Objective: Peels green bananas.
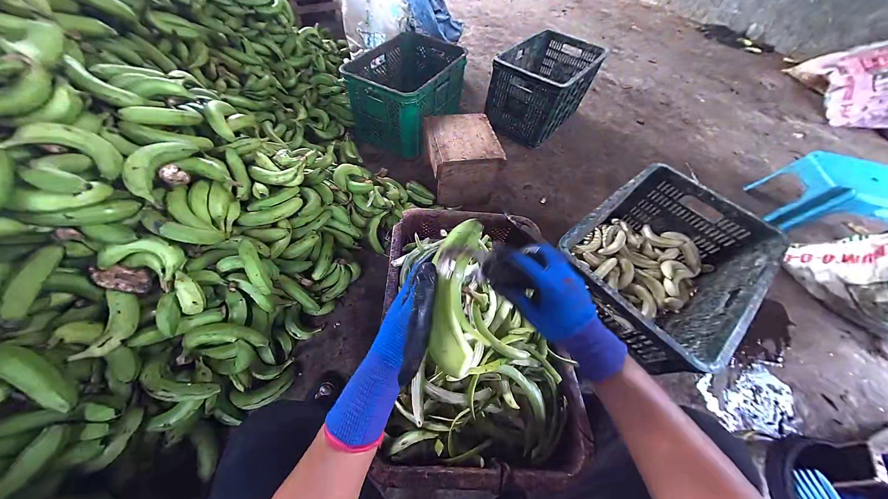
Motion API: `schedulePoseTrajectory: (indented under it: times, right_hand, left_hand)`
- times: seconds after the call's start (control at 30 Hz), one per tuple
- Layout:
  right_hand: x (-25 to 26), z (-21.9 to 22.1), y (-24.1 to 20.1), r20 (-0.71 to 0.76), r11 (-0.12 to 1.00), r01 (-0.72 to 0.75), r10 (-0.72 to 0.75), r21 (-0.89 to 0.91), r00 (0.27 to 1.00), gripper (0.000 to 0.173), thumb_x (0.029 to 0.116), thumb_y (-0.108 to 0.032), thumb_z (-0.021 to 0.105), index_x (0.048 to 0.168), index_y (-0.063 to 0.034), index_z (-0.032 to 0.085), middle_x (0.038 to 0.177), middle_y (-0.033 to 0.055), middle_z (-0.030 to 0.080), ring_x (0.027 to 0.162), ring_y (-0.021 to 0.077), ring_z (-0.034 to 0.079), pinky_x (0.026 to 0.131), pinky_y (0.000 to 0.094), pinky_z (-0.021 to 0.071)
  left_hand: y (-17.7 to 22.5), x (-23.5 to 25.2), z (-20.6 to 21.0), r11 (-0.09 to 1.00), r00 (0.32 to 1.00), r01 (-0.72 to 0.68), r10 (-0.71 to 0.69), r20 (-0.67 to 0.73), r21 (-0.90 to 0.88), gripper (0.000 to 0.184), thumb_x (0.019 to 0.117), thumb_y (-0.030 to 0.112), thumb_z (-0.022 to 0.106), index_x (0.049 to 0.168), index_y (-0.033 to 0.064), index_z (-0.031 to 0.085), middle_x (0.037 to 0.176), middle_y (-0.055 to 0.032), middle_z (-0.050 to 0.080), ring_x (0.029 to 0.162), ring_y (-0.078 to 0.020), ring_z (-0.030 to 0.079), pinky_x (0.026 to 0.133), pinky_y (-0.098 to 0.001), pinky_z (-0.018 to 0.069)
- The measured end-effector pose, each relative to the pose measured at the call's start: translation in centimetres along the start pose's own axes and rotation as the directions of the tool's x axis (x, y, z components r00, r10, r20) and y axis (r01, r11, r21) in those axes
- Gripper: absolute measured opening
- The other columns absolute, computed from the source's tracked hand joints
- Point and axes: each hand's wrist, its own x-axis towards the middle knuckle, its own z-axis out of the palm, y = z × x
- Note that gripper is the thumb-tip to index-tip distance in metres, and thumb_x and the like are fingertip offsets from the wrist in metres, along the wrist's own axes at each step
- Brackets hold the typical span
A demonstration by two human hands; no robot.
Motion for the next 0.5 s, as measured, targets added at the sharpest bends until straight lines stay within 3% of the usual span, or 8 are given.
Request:
schedulePoseTrajectory:
  times: [0.07, 0.1, 0.17, 0.23, 0.3, 0.37, 0.43, 0.5]
  right_hand:
    - [1.6, -1.8, 1.3, -0.007, 0.972, -0.231, 0.23, -0.038, 0.973, 0.052, 0.096, -0.019, 0.068, 0.146, -0.0106, 0.057, 0.129, 0.032, 0.059, 0.11, 0.0526, 0.062, 0.087, 0.0697, 0.0507]
    - [1.9, -2.4, 2.0, 0.0, 0.959, -0.283, 0.283, -0.033, 0.959, 0.054, 0.0993, -0.019, 0.065, 0.151, -0.0115, 0.05, 0.132, 0.0318, 0.057, 0.111, 0.0518, 0.062, 0.087, 0.0703, 0.0495]
    - [1.5, -2.8, 2.6, 0.044, 0.961, -0.268, 0.265, 0.07, 0.963, 0.056, 0.0999, -0.017, 0.061, 0.154, -0.0101, 0.046, 0.134, 0.0275, 0.058, 0.114, 0.0451, 0.063, 0.092, 0.0662, 0.0498]
    - [-0.1, -1.8, 1.8, 0.133, 0.949, -0.189, 0.16, 0.252, 0.978, 0.055, 0.0972, -0.02, 0.061, 0.15, -0.0097, 0.05, 0.135, 0.0185, 0.063, 0.119, 0.0316, 0.064, 0.1, 0.0559, 0.0519]
    - [-1.9, -0.4, 0.3, 0.222, 0.927, -0.072, -0.013, 0.368, 0.975, 0.052, 0.0952, -0.03, 0.06, 0.142, -0.008, 0.06, 0.129, 0.0144, 0.067, 0.114, 0.0251, 0.066, 0.098, 0.0486, 0.0543]
    - [-2.8, 0.4, -1.1, 0.273, 0.914, 0.036, -0.158, 0.403, 0.949, 0.054, 0.092, -0.036, 0.061, 0.137, -0.0063, 0.065, 0.124, 0.0178, 0.069, 0.11, 0.03, 0.068, 0.092, 0.0513, 0.0546]
    - [-2.2, 0.6, -1.5, 0.267, 0.933, 0.072, -0.174, 0.353, 0.948, 0.05, 0.0932, -0.036, 0.061, 0.136, -0.0108, 0.066, 0.122, 0.0173, 0.069, 0.107, 0.0311, 0.069, 0.089, 0.0532, 0.0559]
    - [-0.3, 0.1, -0.8, 0.18, 0.967, 0.077, -0.123, 0.241, 0.976, 0.048, 0.0899, -0.025, 0.07, 0.136, -0.0127, 0.067, 0.119, 0.0203, 0.068, 0.104, 0.0374, 0.068, 0.086, 0.0582, 0.0555]
  left_hand:
    - [0.5, -0.5, -0.3, 0.986, 0.993, 0.086, -0.072, 0.099, -0.14, 0.039, 0.1114, 0.023, 0.03, 0.141, 0.0071, 0.049, 0.108, -0.0007, 0.065, 0.09, -0.0011, 0.064, 0.08, -0.0179, 0.0542]
    - [0.3, -0.4, -0.6, 0.957, 0.98, 0.145, -0.105, 0.166, -0.251, 0.037, 0.1108, 0.026, 0.032, 0.137, 0.0083, 0.051, 0.098, -0.0015, 0.067, 0.081, -0.0045, 0.066, 0.072, -0.0198, 0.0569]
    - [0.0, 0.1, -1.4, 0.902, 0.955, 0.233, -0.141, 0.261, -0.364, 0.038, 0.1081, 0.029, 0.04, 0.139, 0.0088, 0.049, 0.095, -0.0066, 0.067, 0.077, -0.0123, 0.068, 0.066, -0.0251, 0.0592]
    - [0.1, 0.7, -1.8, 0.941, 0.983, 0.16, -0.123, 0.139, -0.299, 0.039, 0.1051, 0.027, 0.047, 0.14, 0.0095, 0.051, 0.097, -0.0052, 0.069, 0.08, -0.0109, 0.068, 0.069, -0.0252, 0.0595]
    - [0.3, 1.2, -2.0, 0.996, 0.996, 0.004, -0.012, -0.085, -0.093, 0.038, 0.1067, 0.025, 0.047, 0.14, 0.0092, 0.053, 0.104, -0.0036, 0.068, 0.084, -0.0074, 0.066, 0.076, -0.0253, 0.0568]
    - [-0.1, 1.7, -2.1, 0.99, 0.965, -0.116, 0.132, -0.227, 0.085, 0.043, 0.1074, 0.025, 0.042, 0.147, 0.0098, 0.045, 0.121, -0.0079, 0.064, 0.094, -0.0082, 0.064, 0.085, -0.0299, 0.0545]
    - [-0.3, 1.5, -1.8, 0.982, 0.963, -0.158, 0.176, -0.204, 0.102, 0.05, 0.108, 0.026, 0.037, 0.156, 0.0145, 0.033, 0.132, -0.0068, 0.059, 0.101, -0.0056, 0.063, 0.089, -0.0279, 0.0534]
    - [-0.2, 0.7, -1.3, 0.987, 0.99, -0.132, 0.137, -0.043, 0.094, 0.051, 0.1077, 0.023, 0.034, 0.158, 0.0118, 0.029, 0.131, -0.0049, 0.059, 0.104, -0.0022, 0.06, 0.091, -0.024, 0.0512]
